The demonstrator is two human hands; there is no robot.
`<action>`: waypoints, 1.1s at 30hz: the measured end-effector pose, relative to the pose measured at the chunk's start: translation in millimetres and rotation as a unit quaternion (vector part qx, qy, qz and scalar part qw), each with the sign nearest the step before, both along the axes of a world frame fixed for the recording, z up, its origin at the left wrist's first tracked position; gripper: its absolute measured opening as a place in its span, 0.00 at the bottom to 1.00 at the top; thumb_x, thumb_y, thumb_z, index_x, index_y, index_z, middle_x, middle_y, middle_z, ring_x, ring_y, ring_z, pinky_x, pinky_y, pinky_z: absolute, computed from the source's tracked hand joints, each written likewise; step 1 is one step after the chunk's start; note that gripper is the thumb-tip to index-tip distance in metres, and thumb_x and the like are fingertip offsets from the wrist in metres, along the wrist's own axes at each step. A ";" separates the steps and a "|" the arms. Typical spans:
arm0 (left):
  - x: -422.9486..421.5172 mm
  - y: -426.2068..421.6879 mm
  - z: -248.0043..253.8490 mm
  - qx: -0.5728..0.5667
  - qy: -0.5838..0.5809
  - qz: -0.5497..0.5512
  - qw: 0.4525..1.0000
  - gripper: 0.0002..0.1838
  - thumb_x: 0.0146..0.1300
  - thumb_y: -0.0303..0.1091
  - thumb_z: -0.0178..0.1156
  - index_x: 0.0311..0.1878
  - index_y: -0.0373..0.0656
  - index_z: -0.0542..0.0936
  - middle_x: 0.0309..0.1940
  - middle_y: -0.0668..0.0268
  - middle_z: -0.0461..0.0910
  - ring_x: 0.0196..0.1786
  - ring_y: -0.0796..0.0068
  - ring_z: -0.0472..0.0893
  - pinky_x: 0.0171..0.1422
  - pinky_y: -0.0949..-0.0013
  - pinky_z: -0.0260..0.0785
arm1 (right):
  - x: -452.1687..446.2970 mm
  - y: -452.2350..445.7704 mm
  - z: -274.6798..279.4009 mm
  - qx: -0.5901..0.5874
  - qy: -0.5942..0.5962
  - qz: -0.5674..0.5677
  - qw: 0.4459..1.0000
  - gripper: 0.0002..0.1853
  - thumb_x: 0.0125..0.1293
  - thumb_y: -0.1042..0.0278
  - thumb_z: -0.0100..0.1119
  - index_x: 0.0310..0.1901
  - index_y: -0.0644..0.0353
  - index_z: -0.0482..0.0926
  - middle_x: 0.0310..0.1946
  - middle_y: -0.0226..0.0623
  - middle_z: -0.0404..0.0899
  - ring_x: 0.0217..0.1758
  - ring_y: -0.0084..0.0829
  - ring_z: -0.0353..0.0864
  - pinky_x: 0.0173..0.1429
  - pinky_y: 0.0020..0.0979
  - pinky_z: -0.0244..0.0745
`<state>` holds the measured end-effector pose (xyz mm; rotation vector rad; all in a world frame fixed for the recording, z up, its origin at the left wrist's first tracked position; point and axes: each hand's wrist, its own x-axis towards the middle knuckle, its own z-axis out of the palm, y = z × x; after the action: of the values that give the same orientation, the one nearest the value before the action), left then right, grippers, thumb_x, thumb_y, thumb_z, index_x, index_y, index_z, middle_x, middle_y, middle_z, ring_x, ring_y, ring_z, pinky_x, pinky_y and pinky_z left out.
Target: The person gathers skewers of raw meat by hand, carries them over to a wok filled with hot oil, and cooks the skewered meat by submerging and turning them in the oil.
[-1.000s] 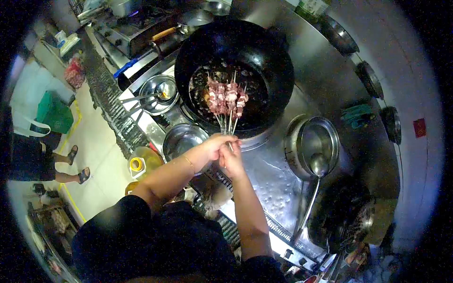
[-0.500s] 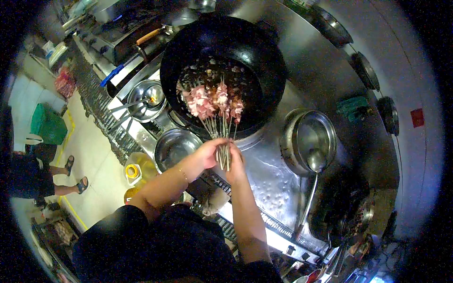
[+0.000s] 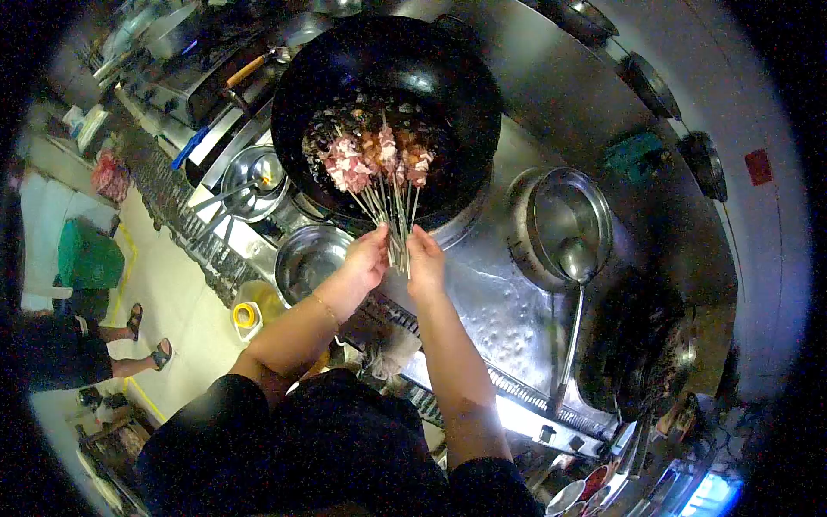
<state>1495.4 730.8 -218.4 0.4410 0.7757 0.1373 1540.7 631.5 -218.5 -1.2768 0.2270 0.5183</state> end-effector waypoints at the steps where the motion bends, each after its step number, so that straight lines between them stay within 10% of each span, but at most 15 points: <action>1: -7.5 -0.5 9.5 -0.014 -0.001 -0.008 1.000 0.08 0.63 0.41 0.61 0.39 0.49 0.78 0.28 0.70 0.79 0.27 0.75 0.76 0.32 0.73 0.68 | 0.0 -2.0 2.1 0.010 0.032 -0.005 0.999 0.18 0.66 0.65 0.54 0.55 0.62 0.71 0.45 0.35 0.79 0.38 0.25 0.79 0.38 0.26 0.74; 4: -47.8 -5.0 29.6 -0.014 0.031 -0.012 0.999 0.09 0.63 0.45 0.60 0.39 0.52 0.76 0.26 0.72 0.77 0.26 0.76 0.74 0.32 0.73 0.67 | -12.6 -18.6 24.9 0.026 0.099 -0.008 0.995 0.19 0.64 0.49 0.57 0.47 0.55 0.73 0.43 0.33 0.78 0.38 0.26 0.76 0.38 0.29 0.70; 13: -84.4 128.3 41.0 0.135 -0.005 0.213 0.968 0.07 0.67 0.41 0.55 0.40 0.50 0.73 0.32 0.71 0.76 0.31 0.77 0.75 0.35 0.71 0.68 | -115.5 -135.4 7.8 -0.118 0.029 -0.059 0.991 0.12 0.66 0.58 0.57 0.44 0.56 0.77 0.36 0.31 0.79 0.36 0.23 0.76 0.37 0.26 0.71; 15: -66.2 148.4 38.8 0.067 0.018 0.151 0.986 0.08 0.67 0.40 0.54 0.44 0.50 0.73 0.38 0.69 0.76 0.36 0.74 0.75 0.37 0.69 0.69 | -134.4 -149.7 8.4 -0.140 0.025 -0.052 0.988 0.11 0.66 0.58 0.57 0.43 0.56 0.77 0.34 0.30 0.79 0.36 0.22 0.76 0.37 0.25 0.71; 18: -66.3 234.4 -78.4 0.045 -0.316 -0.085 0.944 0.10 0.66 0.40 0.50 0.46 0.47 0.73 0.41 0.66 0.75 0.37 0.72 0.75 0.38 0.68 0.71 | -166.2 -182.5 9.4 -0.171 0.031 -0.073 0.982 0.12 0.67 0.58 0.55 0.43 0.57 0.77 0.35 0.30 0.80 0.36 0.23 0.77 0.38 0.25 0.72; 22: -27.2 234.7 -80.1 0.035 -0.047 -0.154 0.986 0.12 0.65 0.38 0.51 0.45 0.43 0.76 0.44 0.62 0.78 0.48 0.71 0.75 0.51 0.63 0.73 | -206.4 -232.8 6.0 -0.265 -0.082 -0.074 0.958 0.14 0.68 0.62 0.52 0.47 0.62 0.77 0.37 0.37 0.82 0.39 0.29 0.81 0.43 0.31 0.76; 33: -2.3 90.6 -22.6 0.143 -0.032 -0.244 0.959 0.16 0.65 0.38 0.53 0.51 0.39 0.72 0.44 0.59 0.78 0.46 0.69 0.76 0.50 0.65 0.74 | -375.9 -431.2 63.1 -0.601 -0.027 -0.252 0.758 0.12 0.53 0.68 0.61 0.41 0.53 0.80 0.34 0.40 0.80 0.38 0.42 0.80 0.43 0.39 0.76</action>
<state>1493.1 821.4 -241.0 0.8865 0.5656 -0.2001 1164.8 200.3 -155.4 -2.3636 0.9329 -0.2426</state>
